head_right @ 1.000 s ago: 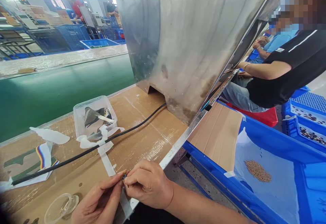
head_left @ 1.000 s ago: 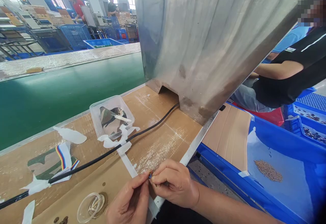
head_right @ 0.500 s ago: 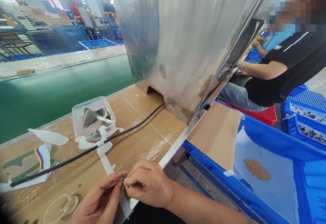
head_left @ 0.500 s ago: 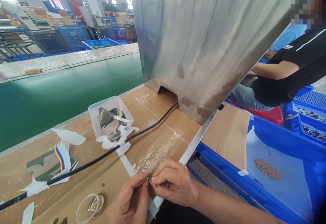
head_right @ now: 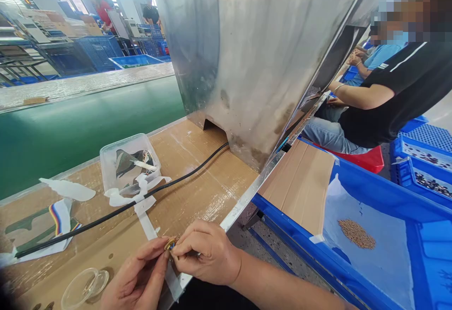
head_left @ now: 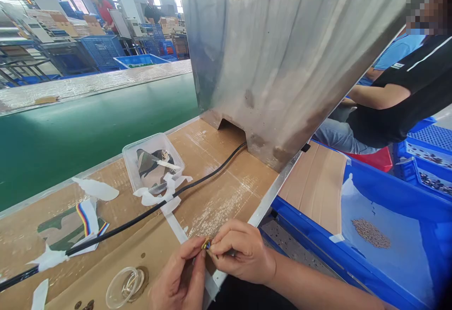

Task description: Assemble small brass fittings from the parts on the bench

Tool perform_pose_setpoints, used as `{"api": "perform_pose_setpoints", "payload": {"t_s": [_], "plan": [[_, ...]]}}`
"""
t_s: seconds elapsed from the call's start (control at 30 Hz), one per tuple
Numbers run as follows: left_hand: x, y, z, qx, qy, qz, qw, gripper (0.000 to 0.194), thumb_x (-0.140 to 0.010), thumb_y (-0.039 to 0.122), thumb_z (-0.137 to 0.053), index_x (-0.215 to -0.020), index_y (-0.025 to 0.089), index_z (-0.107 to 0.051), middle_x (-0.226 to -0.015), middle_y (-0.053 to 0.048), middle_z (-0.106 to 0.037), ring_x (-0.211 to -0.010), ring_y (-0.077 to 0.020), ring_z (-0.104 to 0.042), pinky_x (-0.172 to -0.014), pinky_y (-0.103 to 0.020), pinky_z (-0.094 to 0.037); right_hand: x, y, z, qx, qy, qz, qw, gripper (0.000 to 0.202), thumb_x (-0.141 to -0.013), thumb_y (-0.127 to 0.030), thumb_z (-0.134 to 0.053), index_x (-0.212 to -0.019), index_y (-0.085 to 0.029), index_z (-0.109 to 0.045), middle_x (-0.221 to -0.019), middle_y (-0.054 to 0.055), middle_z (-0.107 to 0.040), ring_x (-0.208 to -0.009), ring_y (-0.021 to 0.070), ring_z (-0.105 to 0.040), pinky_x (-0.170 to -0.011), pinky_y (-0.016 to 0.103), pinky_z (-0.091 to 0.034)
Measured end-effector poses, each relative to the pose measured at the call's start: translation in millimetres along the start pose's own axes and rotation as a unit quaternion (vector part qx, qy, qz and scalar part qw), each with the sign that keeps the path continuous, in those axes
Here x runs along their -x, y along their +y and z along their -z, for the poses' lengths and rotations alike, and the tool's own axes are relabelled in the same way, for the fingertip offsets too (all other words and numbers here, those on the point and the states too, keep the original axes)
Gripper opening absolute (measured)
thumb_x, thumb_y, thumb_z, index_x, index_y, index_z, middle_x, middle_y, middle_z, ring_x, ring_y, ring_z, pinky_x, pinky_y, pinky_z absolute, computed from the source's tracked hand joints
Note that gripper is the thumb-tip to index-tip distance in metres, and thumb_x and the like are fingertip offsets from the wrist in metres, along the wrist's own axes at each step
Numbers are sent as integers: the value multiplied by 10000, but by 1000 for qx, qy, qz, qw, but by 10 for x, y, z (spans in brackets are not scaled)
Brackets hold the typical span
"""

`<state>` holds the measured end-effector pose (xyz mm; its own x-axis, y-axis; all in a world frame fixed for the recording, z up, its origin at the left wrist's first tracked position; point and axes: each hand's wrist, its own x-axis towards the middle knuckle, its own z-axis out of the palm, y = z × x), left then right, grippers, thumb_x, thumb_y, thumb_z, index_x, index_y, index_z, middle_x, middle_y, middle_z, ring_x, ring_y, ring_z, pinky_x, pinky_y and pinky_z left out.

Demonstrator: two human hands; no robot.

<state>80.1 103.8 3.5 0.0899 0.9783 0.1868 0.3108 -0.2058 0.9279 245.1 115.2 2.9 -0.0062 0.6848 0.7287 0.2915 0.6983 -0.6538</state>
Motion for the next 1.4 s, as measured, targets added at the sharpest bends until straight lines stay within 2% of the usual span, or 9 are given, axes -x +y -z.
{"api": "perform_pose_setpoints", "payload": {"t_s": [0.13,0.3,0.47,0.67,0.97,1.23,1.4], "plan": [[-15,40,-17,67,-3,60,996,272,-813,247,-669,-1080,295,-684,-984,-15,-763,-900,-173,-712,-865,-238,-528,5,11,-11,-2,7,2,1000,104,-794,-84,-654,-791,-186,-632,-747,35,-667,-632,98,-649,-579,153,-530],[-8,14,-12,106,4,131,986,193,-766,321,-721,-940,242,-748,-1000,-58,-763,-935,-221,-705,-893,-276,-522,-3,24,-28,-10,11,-1,1000,99,-790,-78,-652,-790,-176,-642,-748,41,-673,-637,98,-653,-592,152,-534],[7,-10,-6,139,14,179,974,244,-734,379,-745,-930,235,-764,-999,-76,-763,-975,-262,-693,-959,-346,-481,-7,20,-4,-20,-15,-15,1000,91,-807,-78,-657,-822,-167,-660,-773,48,-682,-667,102,-660,-623,157,-542],[20,7,-11,151,23,199,968,282,-704,408,-763,-920,227,-771,-989,-90,-764,-971,-282,-694,-909,-339,-515,10,30,7,-24,-26,-20,999,78,-837,-105,-646,-860,-177,-667,-803,45,-684,-695,105,-662,-647,166,-551],[-42,107,-38,187,40,234,953,331,-619,421,-823,-876,218,-782,-958,-86,-771,-953,-283,-700,-896,-318,-519,8,19,0,-25,-23,-37,999,104,-789,-63,-684,-833,-157,-670,-788,51,-692,-711,106,-668,-679,156,-543],[-51,88,-35,256,39,275,926,385,-579,421,-849,-882,193,-780,-898,-100,-776,-876,-256,-717,-838,-290,-543,-11,-3,6,-9,-25,-43,999,87,-856,-122,-634,-904,-184,-674,-807,38,-706,-733,111,-671,-685,171,-554],[-72,125,-43,279,43,280,917,352,-604,399,-844,-878,190,-773,-920,-95,-774,-905,-243,-711,-867,-291,-528,-10,-12,17,-1,-32,-39,999,86,-896,-161,-621,-957,-185,-677,-849,51,-711,-749,115,-676,-696,182,-560]]}}
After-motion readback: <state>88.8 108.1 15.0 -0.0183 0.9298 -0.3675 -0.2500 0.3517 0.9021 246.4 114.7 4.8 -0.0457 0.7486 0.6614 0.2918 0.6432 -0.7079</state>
